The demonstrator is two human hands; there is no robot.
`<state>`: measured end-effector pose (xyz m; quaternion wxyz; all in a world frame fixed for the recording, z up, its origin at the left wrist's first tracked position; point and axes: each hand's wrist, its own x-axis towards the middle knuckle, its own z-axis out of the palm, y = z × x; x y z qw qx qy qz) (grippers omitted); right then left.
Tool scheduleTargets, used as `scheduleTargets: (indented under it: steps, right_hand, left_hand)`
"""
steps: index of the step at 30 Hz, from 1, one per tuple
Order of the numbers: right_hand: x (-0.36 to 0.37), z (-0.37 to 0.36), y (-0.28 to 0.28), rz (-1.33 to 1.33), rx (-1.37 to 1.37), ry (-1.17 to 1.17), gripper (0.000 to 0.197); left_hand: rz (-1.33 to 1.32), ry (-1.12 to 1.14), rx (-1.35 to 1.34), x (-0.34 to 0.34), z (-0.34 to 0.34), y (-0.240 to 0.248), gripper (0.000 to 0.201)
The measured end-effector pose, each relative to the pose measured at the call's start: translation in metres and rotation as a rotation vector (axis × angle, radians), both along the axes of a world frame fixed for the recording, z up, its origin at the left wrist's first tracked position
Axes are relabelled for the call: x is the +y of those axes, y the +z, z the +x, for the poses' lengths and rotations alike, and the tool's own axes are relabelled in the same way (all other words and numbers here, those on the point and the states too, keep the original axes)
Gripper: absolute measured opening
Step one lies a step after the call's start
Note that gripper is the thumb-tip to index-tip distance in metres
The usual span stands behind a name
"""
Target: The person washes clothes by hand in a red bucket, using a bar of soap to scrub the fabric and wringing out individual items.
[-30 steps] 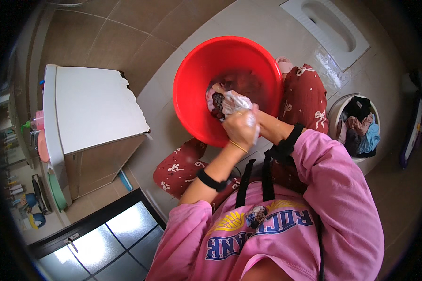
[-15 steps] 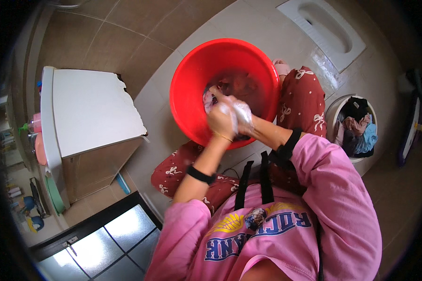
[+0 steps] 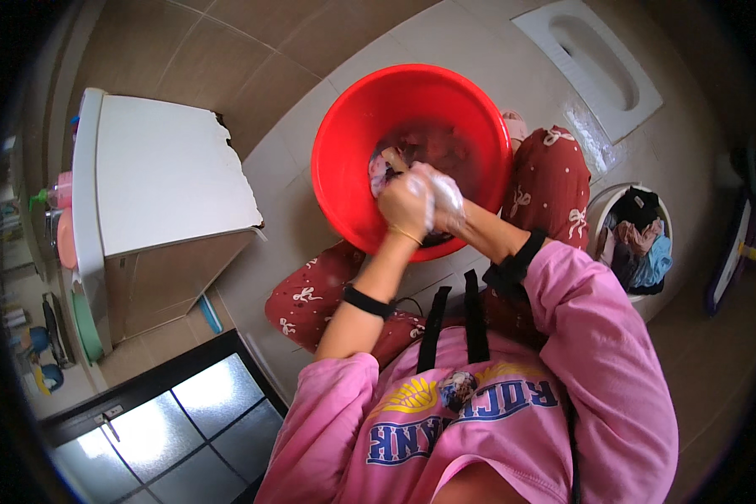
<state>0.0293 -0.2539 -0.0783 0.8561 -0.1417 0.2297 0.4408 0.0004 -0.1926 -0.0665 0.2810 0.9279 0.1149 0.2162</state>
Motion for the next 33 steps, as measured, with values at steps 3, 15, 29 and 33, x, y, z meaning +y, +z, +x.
scheduleTargets:
  steps: [3,15,29,33]
  right_hand:
    - [-0.016,0.01,0.024,-0.132,-0.207,0.224,0.032]
    - [-0.029,0.03,0.026,-0.883,-0.974,0.001,0.016]
    - [-0.027,0.01,0.013,-0.504,-1.144,0.348,0.009]
    - [-0.03,0.006,0.019,-0.547,-1.3,0.618,0.008]
  left_hand:
    - [-0.171,0.106,0.403,0.054,0.014,-0.006,0.047]
    - [-2.072,-0.218,0.662,0.065,-0.023,0.034,0.036]
    - [-2.139,-0.199,0.438,0.066,-0.038,0.024,0.029]
    - [-1.879,-0.149,0.366,0.07,-0.04,0.026,0.022]
